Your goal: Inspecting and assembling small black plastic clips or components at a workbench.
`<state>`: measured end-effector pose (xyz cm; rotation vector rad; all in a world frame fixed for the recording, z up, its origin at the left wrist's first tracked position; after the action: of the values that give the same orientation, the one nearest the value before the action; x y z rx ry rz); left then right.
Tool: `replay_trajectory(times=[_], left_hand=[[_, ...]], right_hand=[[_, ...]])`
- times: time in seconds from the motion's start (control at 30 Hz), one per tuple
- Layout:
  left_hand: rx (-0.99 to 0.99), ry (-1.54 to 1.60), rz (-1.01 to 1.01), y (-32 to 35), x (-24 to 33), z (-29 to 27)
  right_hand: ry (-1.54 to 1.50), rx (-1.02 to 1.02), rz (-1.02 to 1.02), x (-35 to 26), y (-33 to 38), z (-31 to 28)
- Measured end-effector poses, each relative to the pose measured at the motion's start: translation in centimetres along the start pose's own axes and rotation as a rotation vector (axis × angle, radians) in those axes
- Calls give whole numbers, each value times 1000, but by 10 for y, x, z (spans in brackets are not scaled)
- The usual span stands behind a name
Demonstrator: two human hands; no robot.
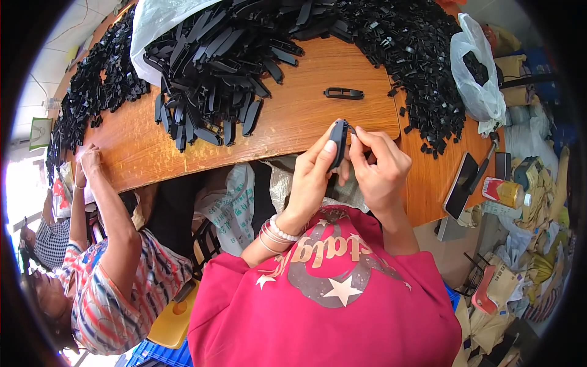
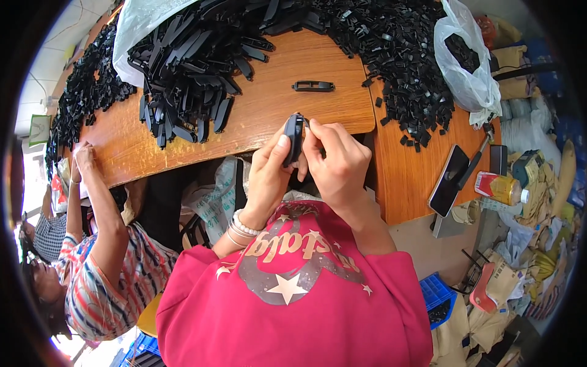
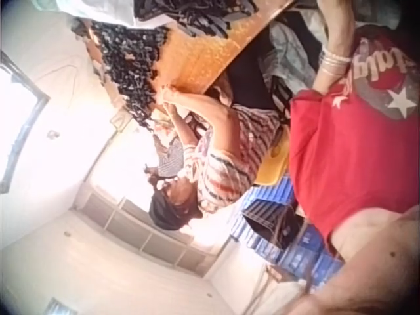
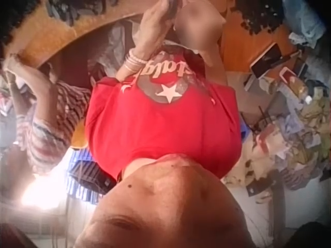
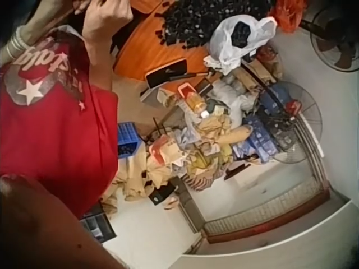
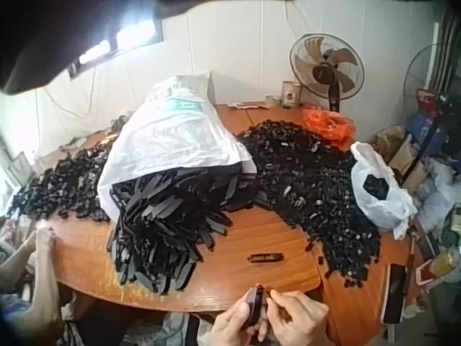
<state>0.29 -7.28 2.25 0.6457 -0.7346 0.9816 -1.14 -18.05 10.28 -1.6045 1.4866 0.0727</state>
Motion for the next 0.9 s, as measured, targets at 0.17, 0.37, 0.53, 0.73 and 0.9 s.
replay_trajectory(times=[0.17, 0.37, 0.53, 0.73, 0.9], left_hand=[[49, -98, -6, 4, 0, 6], [45, -135, -16, 6, 5, 5], [-14, -197, -19, 8, 9, 7], [-11, -138, -117, 4, 4, -3], [-29, 165, -362, 6, -19, -34]], right_hand=[[22, 19, -64, -9, -1, -2], [35, -89, -195, -18, 4, 1], [60, -170, -247, -25, 10, -2], [-30, -209, -224, -13, 13, 6], [-71, -305, -156, -1, 1, 16]])
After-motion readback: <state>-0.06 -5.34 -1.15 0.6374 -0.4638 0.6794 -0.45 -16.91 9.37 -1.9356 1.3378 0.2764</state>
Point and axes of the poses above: each hand's wrist, its own y-axis away from the middle knuckle, its own z-axis out of the palm, x = y × z, the point moved 8 cm from there along -y, towards the middle knuckle, and after that the axes turned 1 degree about y, right-handed, at the moved point
